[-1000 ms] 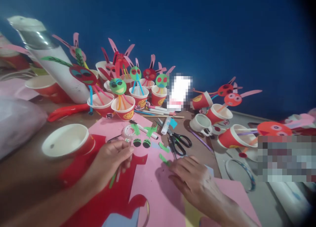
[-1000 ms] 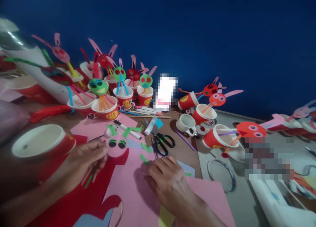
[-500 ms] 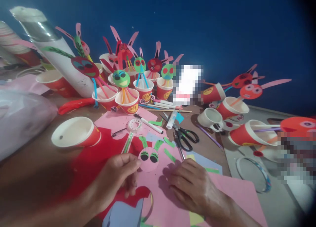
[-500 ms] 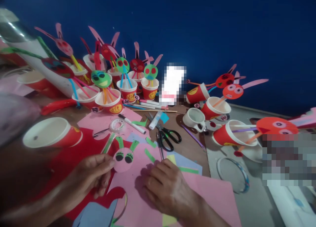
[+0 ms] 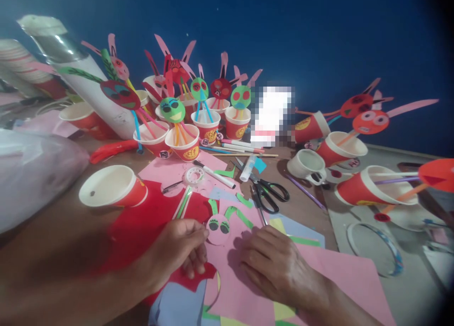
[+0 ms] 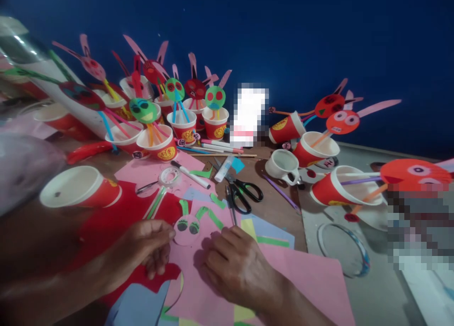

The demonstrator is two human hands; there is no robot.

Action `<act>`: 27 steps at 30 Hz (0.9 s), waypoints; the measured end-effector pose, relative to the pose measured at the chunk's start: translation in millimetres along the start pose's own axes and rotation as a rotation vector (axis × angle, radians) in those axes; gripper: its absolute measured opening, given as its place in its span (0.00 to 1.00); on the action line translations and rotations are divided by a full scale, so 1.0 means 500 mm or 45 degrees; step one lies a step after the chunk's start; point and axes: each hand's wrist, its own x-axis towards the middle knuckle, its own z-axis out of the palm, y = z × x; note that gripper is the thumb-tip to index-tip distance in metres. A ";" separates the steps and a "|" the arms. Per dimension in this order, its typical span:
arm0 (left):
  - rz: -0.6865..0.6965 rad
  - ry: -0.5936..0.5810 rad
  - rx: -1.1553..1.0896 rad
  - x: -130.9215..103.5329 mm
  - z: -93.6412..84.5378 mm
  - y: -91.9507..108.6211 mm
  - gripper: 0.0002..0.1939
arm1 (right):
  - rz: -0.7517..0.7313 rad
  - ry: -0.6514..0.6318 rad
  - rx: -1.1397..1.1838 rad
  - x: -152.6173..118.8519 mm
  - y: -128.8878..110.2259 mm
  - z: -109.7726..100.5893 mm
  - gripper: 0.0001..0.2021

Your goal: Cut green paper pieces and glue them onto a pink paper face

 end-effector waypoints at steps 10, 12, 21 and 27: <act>-0.064 -0.044 0.086 -0.001 -0.002 0.001 0.09 | 0.022 -0.034 -0.003 -0.001 0.000 0.005 0.03; -0.067 -0.036 0.107 -0.003 -0.003 0.004 0.10 | 0.031 -0.042 -0.003 -0.002 0.000 0.006 0.04; 1.461 0.162 1.249 -0.057 -0.002 -0.018 0.10 | -0.024 -0.059 0.001 -0.010 0.009 0.004 0.04; 1.543 0.277 1.707 -0.042 0.011 -0.050 0.19 | 0.018 -0.039 -0.040 -0.008 0.006 0.014 0.05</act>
